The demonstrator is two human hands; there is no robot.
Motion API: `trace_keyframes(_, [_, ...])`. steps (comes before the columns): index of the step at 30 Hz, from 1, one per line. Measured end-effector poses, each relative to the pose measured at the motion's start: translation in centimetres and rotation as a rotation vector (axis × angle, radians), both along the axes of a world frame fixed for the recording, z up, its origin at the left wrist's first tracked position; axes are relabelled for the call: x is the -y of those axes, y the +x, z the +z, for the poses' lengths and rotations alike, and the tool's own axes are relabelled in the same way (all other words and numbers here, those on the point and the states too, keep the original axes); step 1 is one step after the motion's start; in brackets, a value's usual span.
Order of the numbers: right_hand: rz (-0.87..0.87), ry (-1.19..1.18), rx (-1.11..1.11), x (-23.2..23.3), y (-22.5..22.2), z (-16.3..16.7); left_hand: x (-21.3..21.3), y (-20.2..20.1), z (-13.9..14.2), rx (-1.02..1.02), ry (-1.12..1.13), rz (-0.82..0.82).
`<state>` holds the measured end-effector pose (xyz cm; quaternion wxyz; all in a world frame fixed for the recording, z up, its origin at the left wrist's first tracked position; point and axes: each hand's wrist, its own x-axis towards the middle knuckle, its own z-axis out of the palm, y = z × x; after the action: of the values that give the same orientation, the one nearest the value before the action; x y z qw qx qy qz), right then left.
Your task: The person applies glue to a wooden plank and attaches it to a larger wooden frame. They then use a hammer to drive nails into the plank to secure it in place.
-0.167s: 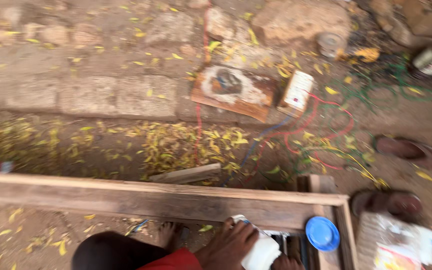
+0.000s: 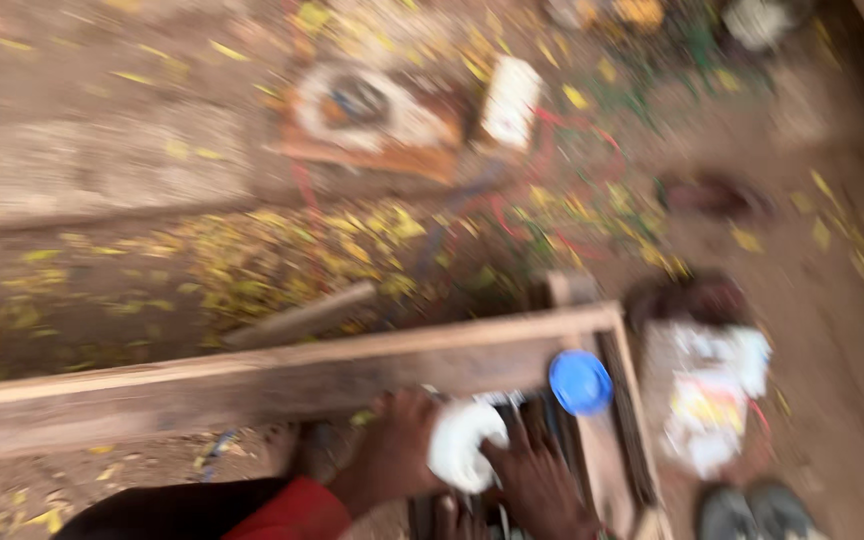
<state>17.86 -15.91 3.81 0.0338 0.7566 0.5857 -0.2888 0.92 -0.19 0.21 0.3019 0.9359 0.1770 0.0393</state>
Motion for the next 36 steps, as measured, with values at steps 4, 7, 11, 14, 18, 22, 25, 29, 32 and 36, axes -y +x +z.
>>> trace_keyframes(4, [-0.107,0.138,-0.132,1.3,0.9,1.1,0.8,1.0,-1.3,-0.126,-0.103,0.149])
trace_keyframes(7, [-0.214,0.321,-0.326,1.6,2.0,1.2,0.8,2.0,-3.0,-0.074,-0.204,0.180])
trace_keyframes(11, [-0.507,0.393,-0.906,3.6,4.0,-1.0,0.9,2.7,-4.6,0.015,-0.222,0.147])
trace_keyframes(14, [-0.867,0.559,-1.899,5.3,5.3,-4.0,1.1,3.1,-5.2,-0.034,-0.219,0.136])
trace_keyframes(18, [-1.189,0.437,-1.808,6.6,6.8,-6.6,1.2,3.9,-5.7,-0.105,-0.226,0.085])
trace_keyframes(22, [-1.113,0.443,-1.715,6.4,7.2,-6.4,0.9,4.9,-5.8,-0.130,-0.250,0.063])
trace_keyframes(25, [-0.744,0.510,-1.337,5.3,6.5,-5.4,1.0,5.6,-5.7,-0.238,-0.215,0.026])
trace_keyframes(29, [-0.359,0.627,-0.670,3.6,4.9,-4.7,1.1,5.9,-5.7,-0.278,-0.257,0.022])
trace_keyframes(32, [-0.375,0.535,-0.599,3.1,4.4,-5.0,1.2,5.9,-6.4,-0.259,-0.243,-0.002])
trace_keyframes(36, [-0.436,0.590,-0.727,3.8,4.7,-6.4,1.1,5.8,-8.4,-0.193,-0.229,-0.046])
